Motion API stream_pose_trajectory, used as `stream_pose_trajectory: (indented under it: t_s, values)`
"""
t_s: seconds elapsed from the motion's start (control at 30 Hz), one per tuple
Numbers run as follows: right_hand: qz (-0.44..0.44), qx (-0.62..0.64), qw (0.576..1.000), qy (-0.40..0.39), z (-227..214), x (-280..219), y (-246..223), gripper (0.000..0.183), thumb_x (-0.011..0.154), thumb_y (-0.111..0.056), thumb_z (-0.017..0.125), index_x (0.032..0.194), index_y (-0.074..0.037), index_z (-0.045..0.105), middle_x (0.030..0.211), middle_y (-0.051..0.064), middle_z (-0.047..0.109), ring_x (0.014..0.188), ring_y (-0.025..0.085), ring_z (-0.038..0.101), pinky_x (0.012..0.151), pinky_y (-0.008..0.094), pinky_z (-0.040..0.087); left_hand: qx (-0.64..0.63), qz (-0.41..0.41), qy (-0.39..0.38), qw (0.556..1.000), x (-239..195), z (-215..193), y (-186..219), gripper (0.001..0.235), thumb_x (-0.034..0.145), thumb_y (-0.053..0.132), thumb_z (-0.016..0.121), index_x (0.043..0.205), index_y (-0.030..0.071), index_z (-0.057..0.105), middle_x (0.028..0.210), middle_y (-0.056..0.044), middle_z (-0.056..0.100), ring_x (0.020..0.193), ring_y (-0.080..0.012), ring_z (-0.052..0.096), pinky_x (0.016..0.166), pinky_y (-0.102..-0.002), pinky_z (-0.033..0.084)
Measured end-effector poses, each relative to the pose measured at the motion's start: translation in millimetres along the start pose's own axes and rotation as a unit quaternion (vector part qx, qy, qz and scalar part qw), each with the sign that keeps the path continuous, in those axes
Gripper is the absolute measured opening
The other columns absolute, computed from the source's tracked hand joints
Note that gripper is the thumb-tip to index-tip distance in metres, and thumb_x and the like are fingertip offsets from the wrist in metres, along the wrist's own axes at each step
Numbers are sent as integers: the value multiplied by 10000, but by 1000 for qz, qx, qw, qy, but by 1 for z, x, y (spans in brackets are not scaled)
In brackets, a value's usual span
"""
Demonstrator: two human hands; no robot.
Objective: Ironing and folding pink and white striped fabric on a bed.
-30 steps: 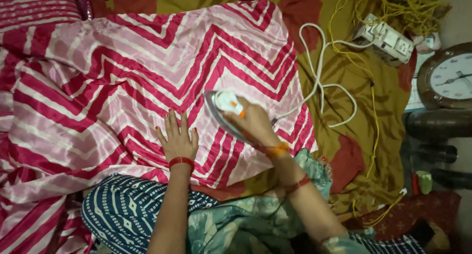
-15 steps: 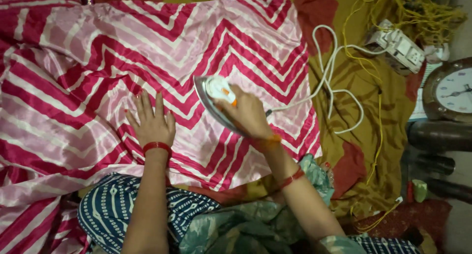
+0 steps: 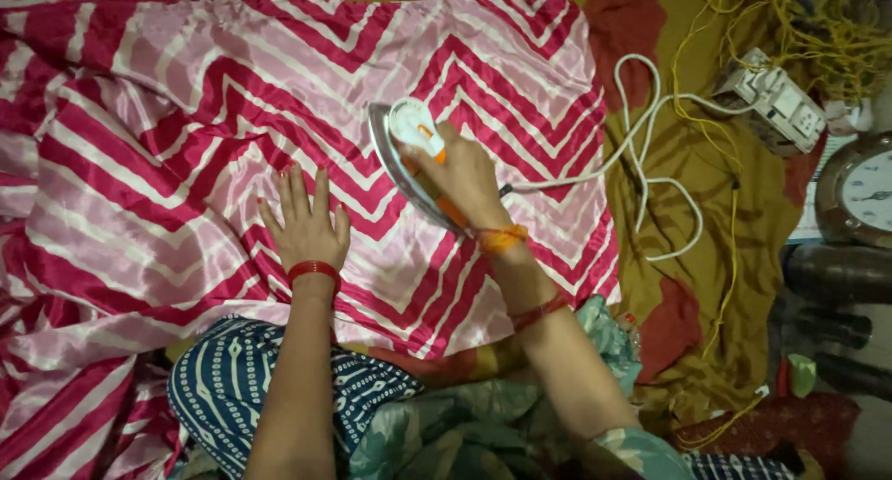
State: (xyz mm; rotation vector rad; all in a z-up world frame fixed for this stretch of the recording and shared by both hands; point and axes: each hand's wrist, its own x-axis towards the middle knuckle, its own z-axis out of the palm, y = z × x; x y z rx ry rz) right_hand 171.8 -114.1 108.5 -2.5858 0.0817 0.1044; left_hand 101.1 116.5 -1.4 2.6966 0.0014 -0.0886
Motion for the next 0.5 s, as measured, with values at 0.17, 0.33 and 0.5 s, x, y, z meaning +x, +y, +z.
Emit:
stream_pose_trajectory:
  t_s: [0.17,0.33,0.5]
  values:
    - [19,46,997,-55,-8,-61,-24,714,895,-582,651,1312,-3,620,884,238,752,775,360,755,706,464,589,6,4,5,1000,-1,2,-1,656,1001,404,445,1628,229,362,1714,-144,240,1592,-292,149,1250,-611,17]
    - [39,29,997,-66,-1,-96,-30,721,886,-590,643,1345,-35,619,941,214,762,768,326,773,679,427,607,-1,-1,5,1000,-1,5,-2,655,1009,406,440,1636,237,352,1711,-140,233,1590,-289,142,1249,-612,20]
    - [28,37,997,-58,1,-94,-30,650,917,-570,657,1296,-43,637,952,200,766,782,324,775,661,417,615,23,-2,-7,1000,-1,6,-5,644,1018,409,448,1630,233,359,1722,-135,234,1601,-279,141,1253,-610,30]
